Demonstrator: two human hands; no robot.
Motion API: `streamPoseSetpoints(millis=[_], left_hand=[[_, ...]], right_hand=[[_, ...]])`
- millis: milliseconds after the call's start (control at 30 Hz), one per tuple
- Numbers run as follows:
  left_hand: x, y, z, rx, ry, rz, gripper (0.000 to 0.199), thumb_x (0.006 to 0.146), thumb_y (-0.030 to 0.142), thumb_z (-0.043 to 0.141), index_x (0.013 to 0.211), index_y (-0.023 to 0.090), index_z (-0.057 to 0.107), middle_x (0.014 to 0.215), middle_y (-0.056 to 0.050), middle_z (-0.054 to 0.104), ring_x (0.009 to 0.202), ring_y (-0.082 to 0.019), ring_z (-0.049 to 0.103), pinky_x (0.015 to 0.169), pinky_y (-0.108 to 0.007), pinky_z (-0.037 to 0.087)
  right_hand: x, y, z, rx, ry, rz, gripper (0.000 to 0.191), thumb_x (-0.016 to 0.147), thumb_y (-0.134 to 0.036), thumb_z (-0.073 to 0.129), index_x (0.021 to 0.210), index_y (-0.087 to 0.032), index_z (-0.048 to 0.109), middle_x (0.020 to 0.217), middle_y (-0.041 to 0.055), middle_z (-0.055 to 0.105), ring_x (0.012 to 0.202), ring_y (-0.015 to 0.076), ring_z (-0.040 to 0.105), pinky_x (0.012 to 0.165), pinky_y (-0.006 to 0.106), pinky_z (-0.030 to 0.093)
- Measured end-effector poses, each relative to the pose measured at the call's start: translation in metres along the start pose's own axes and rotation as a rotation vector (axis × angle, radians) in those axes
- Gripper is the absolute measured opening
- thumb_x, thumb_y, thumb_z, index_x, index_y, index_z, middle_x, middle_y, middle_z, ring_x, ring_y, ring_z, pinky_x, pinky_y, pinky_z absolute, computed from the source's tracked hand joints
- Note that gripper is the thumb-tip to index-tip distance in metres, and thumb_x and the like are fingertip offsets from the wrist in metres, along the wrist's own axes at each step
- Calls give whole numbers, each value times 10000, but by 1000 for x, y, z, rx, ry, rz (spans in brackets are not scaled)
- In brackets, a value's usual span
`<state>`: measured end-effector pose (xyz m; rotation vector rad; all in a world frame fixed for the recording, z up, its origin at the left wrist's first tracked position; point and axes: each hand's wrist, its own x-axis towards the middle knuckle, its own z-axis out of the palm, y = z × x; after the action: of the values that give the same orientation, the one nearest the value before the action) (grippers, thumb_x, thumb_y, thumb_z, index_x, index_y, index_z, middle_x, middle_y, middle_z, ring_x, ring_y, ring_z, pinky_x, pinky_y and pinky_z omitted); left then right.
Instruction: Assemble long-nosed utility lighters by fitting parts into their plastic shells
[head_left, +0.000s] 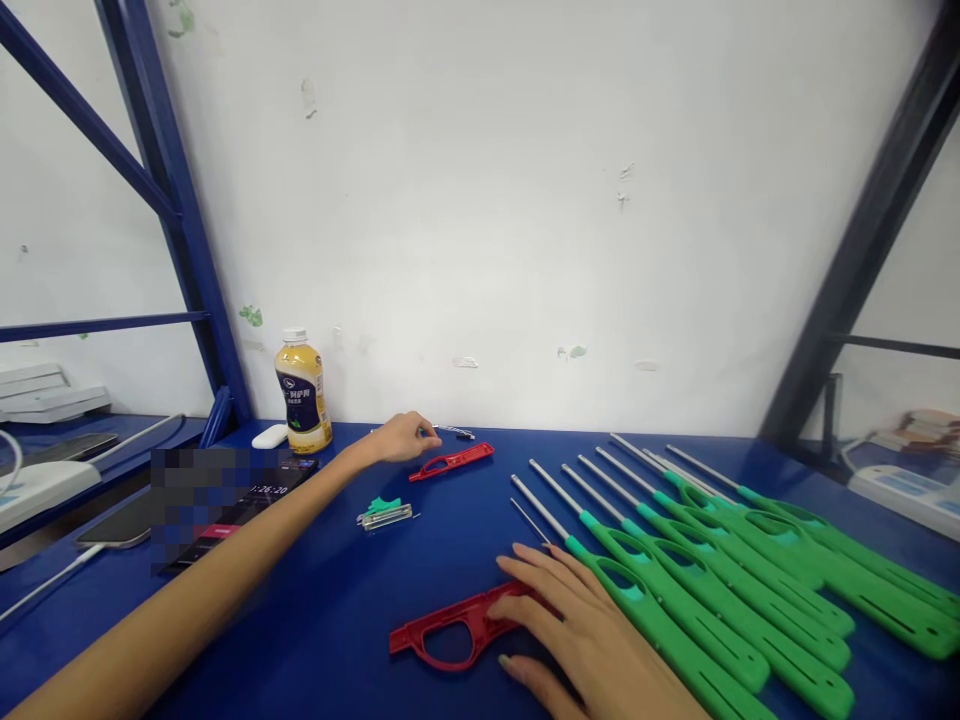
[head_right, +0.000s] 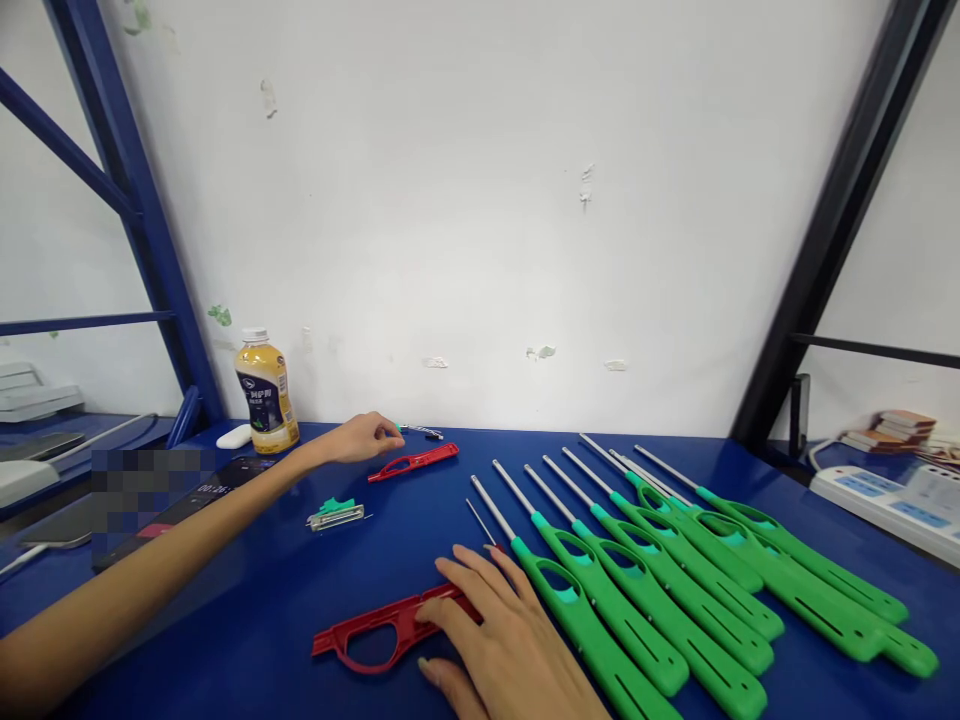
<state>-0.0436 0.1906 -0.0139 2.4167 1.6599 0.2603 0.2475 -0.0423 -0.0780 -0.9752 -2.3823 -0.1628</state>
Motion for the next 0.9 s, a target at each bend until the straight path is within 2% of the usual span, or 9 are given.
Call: streamPoseSetpoints(millis=[100, 200, 400, 533, 667, 767, 833, 900], left_hand=[[5, -16, -1, 77, 111, -18, 348, 1078, 383, 724, 1361, 185, 684, 1374, -111, 700, 1158, -277, 728, 979, -493, 635], [16, -24, 3, 153, 171, -4, 369, 1074, 373, 731, 1388, 190, 672, 1416, -119, 681, 1204, -291, 713, 1009, -516, 623], [31, -23, 15, 267, 186, 57, 357, 1075, 372, 729, 1380, 192, 678, 1406, -117, 687, 1189, -284, 718, 1000, -507, 627], [19, -17, 4, 314, 209, 79, 355, 1074, 373, 733, 1370, 183, 679, 1374, -112, 700, 1154, -276, 730, 975, -494, 637], [-12, -7, -23, 312, 262, 94, 337, 1075, 375, 731, 1347, 179, 688, 1347, -108, 710, 1135, -270, 735, 970, -489, 637], [-54, 6, -43, 266, 323, 153, 303, 1085, 379, 710, 1307, 173, 702, 1292, -99, 728, 1109, -263, 737, 975, -490, 625], [-93, 17, -46, 210, 373, 215, 250, 1133, 328, 579, 1278, 191, 729, 1201, -100, 750, 1073, -261, 741, 972, -454, 612], [-137, 28, -36, 154, 420, 270, 321, 1153, 364, 480, 1286, 236, 742, 1200, -92, 755, 1064, -260, 746, 956, -405, 613]], right_hand=[[0, 2, 4, 44, -34, -13, 301, 1036, -287, 775, 1323, -349, 710, 1404, -50, 782, 1343, 227, 726, 1241, 420, 521], [0, 3, 6, 71, -65, -24, 306, 1033, -233, 768, 1310, -349, 709, 1324, -63, 803, 1268, 218, 757, 1220, 404, 538], [-3, 8, 14, 123, -65, -18, 319, 1034, -171, 747, 1302, -337, 700, 1309, -31, 793, 1223, 228, 753, 1184, 428, 551], [-4, 9, 18, 156, -43, -13, 303, 1030, -162, 753, 1274, -335, 707, 1268, -29, 798, 1178, 220, 759, 1160, 407, 551], [-6, 5, 12, 190, -48, 13, 280, 1062, -189, 715, 1269, -377, 707, 1267, -64, 798, 1151, 202, 766, 1167, 397, 538], [-8, 3, 7, 186, -53, 30, 291, 1082, -209, 681, 1310, -390, 690, 1317, -71, 787, 1176, 213, 760, 1177, 420, 532], [-8, 2, 8, 174, -33, 29, 277, 1089, -213, 670, 1315, -372, 690, 1320, -58, 787, 1156, 218, 761, 1122, 401, 566], [-7, 1, 11, 158, -6, 18, 252, 1086, -219, 680, 1298, -355, 700, 1295, -48, 796, 1117, 216, 767, 1048, 369, 597]])
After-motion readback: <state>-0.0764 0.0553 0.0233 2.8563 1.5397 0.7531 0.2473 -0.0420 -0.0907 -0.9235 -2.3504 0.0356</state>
